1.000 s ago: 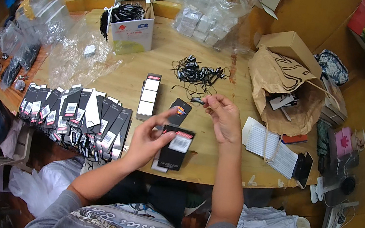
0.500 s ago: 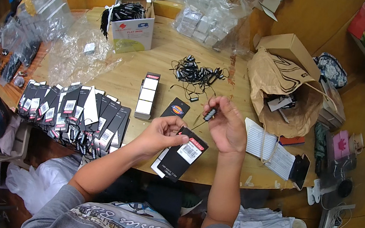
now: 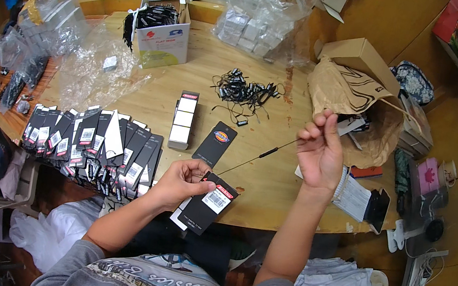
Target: The person repeatedly picks up small black tags and attaches them to thin black cords by hand. They then place the assembled units into a small white box on the table.
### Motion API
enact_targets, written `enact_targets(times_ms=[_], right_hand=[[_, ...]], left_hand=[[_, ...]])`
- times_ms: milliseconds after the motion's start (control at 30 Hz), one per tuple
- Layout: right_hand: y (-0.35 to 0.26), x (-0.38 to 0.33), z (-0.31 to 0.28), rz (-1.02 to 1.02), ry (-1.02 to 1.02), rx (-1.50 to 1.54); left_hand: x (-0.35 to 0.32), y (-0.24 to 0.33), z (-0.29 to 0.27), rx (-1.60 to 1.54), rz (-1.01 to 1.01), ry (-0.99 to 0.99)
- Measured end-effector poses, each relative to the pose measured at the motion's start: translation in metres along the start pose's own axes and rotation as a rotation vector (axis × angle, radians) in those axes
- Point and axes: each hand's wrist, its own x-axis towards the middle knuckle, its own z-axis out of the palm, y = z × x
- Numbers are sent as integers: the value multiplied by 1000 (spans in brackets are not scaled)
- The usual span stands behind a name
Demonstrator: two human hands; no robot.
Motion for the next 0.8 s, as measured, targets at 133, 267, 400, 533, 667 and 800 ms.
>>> enact_targets(times_ms=[133, 267, 400, 533, 667, 800], right_hand=[[-7, -5, 0, -144, 0, 12], [-13, -13, 5, -282, -9, -56], [-12, -30, 14, -512, 106, -444], [17, -55, 27, -717, 255, -1003], [58, -69, 41, -428, 218, -1218], [88, -69, 35, -353, 45, -1305]], left_hand=[[-3, -1, -2, 19, 31, 13], [-5, -4, -4, 9, 47, 25], [-7, -5, -8, -50, 146, 142], [-3, 1, -4, -134, 295, 214], [-3, -6, -11, -129, 392, 198], [-6, 1, 5, -61, 494, 273]])
